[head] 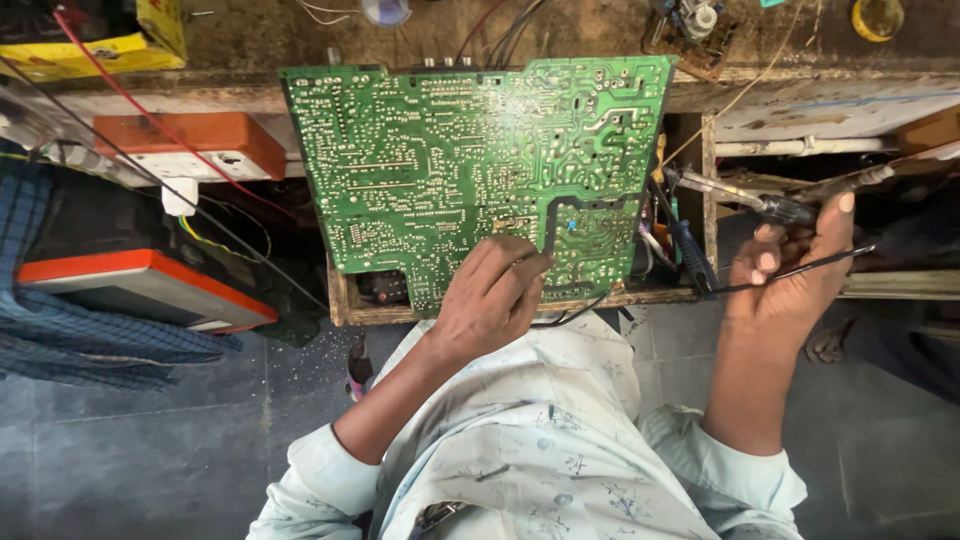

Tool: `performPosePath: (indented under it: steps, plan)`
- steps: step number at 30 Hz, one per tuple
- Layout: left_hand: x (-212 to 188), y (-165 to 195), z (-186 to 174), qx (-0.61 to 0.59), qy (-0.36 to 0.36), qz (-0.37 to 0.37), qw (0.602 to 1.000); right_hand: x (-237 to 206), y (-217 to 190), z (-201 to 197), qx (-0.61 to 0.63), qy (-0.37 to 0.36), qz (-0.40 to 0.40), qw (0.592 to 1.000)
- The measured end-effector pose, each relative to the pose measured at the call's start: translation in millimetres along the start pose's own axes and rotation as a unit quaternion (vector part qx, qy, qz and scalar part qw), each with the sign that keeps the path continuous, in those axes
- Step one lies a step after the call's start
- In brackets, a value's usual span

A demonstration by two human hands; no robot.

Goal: The person solders components on a large green circuit board resting on a wooden tray at a cluttered repair bench. They hold a soldering iron in one hand and solder wire in the other, applying solder to points on the board, repositioning the board, and at the end reach to a power strip on the wall.

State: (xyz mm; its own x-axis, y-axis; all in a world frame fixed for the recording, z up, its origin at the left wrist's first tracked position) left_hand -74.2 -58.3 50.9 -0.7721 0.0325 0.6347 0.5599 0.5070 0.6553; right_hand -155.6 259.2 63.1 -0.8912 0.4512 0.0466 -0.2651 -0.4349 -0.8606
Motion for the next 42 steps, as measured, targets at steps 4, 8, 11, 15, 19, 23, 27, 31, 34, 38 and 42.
performPosePath:
  steps: [4, 8, 11, 15, 19, 23, 27, 31, 34, 38, 42]
  plan:
    - [0.5, -0.1, 0.6, -0.004, 0.004, 0.0, 1.0, 0.9, -4.1, -4.8, -0.011, -0.022, -0.068, 0.997]
    - [1.0, -0.5, 1.1, -0.003, 0.002, 0.004, 1.0, -4.1, -8.0, -2.7, -0.048, -0.075, -0.16, 0.983]
    - [1.3, -0.8, 1.6, -0.004, 0.003, 0.005, 1.0, -4.1, -9.0, 0.6, -0.081, -0.062, -0.168, 0.98]
    - [1.5, -0.6, 1.8, -0.002, 0.006, 0.005, 1.0, -8.4, -7.9, 8.5, -0.112, -0.062, -0.18, 0.975]
    - [2.2, -0.1, 1.7, -0.004, 0.004, 0.007, 1.0, -14.2, -7.8, 15.4, -0.107, -0.097, -0.192, 0.971]
    - [3.0, -0.1, 1.6, -0.001, 0.003, 0.006, 1.0, -13.6, -9.7, 15.8, -0.111, -0.09, -0.205, 0.968]
    - [1.3, -1.4, 2.0, 0.001, 0.0, 0.003, 1.0, -8.7, -9.2, 7.3, -0.109, -0.059, -0.201, 0.972]
    - [-2.5, -3.7, 3.5, -0.002, 0.0, -0.008, 1.0, 10.8, -6.9, -14.2, -0.052, -0.06, -0.176, 0.981]
    - [-3.0, -4.3, 7.0, 0.012, 0.016, -0.004, 1.0, 46.8, -9.1, -46.4, 0.07, -0.009, -0.099, 0.993]
    - [-3.5, -4.8, 9.9, 0.0, 0.009, -0.015, 1.0, 101.5, 2.9, -81.4, 0.19, -0.026, -0.003, 0.981]
    - [-3.0, -4.5, 11.6, 0.003, 0.01, -0.013, 1.0, 122.9, 19.5, -94.6, 0.236, -0.042, 0.07, 0.968]
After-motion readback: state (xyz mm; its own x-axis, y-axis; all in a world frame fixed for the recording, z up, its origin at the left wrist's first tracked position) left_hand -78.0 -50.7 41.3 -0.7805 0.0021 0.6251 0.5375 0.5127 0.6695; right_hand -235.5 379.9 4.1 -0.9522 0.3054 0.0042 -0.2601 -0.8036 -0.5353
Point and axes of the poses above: each hand's wrist, its own x-axis towards the middle knuckle, its own z-axis out of the palm, y = z × x, the point moved 3 cm from there along x, towards the middle knuckle, and after that the axes turned 8 degrees about -z, right-handed, at the moved point
